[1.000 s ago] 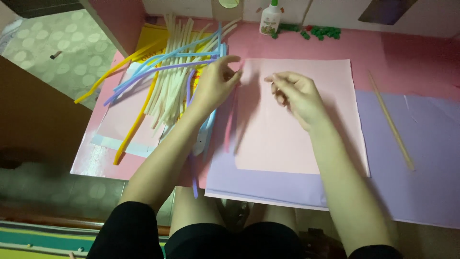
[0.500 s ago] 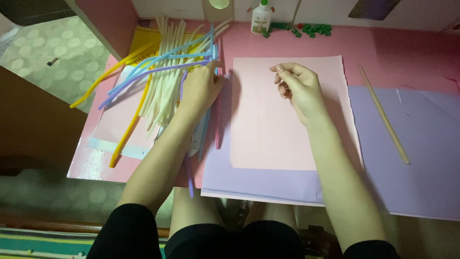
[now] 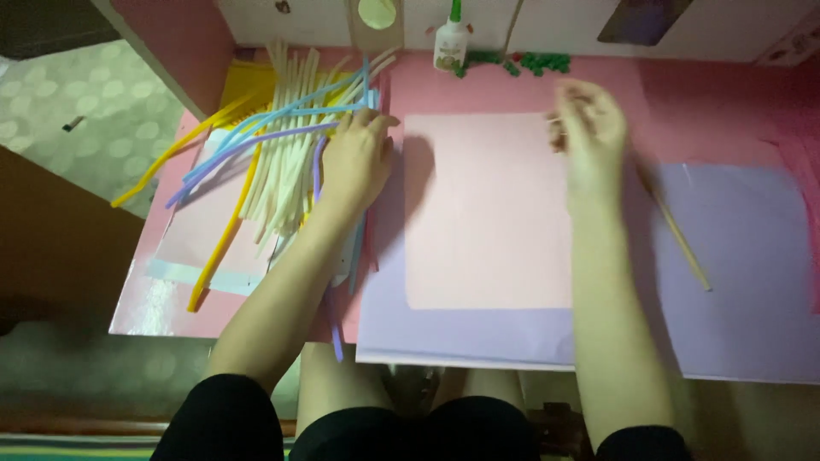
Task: The person manipulates colorful pipe cleaners on a pink table, bending a pink pipe cleaner and then a red one into curved shapes. They also handle a small green piece and arrange colored paper sheets on the workspace.
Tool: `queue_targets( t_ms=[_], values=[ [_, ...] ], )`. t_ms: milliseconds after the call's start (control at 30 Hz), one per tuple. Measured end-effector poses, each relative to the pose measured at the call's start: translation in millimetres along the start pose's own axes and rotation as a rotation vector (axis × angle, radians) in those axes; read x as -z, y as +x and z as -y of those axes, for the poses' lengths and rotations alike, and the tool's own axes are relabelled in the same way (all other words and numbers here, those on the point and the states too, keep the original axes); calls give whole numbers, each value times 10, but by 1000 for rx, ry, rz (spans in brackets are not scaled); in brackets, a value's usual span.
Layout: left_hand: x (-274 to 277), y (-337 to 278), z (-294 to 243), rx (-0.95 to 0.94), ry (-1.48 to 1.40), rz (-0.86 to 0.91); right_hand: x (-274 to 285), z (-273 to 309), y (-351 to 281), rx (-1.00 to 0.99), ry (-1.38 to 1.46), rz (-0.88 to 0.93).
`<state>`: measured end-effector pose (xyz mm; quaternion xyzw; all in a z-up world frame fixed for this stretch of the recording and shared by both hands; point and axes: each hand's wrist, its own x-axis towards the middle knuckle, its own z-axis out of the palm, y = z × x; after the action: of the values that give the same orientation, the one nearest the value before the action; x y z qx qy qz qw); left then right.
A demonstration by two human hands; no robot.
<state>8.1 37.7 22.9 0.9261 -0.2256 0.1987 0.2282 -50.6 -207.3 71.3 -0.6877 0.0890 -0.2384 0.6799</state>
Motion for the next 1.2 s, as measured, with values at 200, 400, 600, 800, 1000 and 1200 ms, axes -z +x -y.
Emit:
queue_targets(
  t_ms=[200,400,600,800,1000,1200],
  values=[
    [-235,-13,98,-153,12,-79,500,147,197,22,-265,32],
    [29,-55,-161,-111,24,201,887,-149,250,78,-801,99],
    [281,-66,-355,-95,57,500,700,107,-352,359,-854,332],
    [189,-67,-314,-53,-3,516,727,-240,-284,184,-854,364],
    [27,-64,-239,-61,-3,491,655,-229,-239,141,-920,371],
    [33,-39,-264,-46,-3,478,632,-313,-88,78,-976,329]
  ],
)
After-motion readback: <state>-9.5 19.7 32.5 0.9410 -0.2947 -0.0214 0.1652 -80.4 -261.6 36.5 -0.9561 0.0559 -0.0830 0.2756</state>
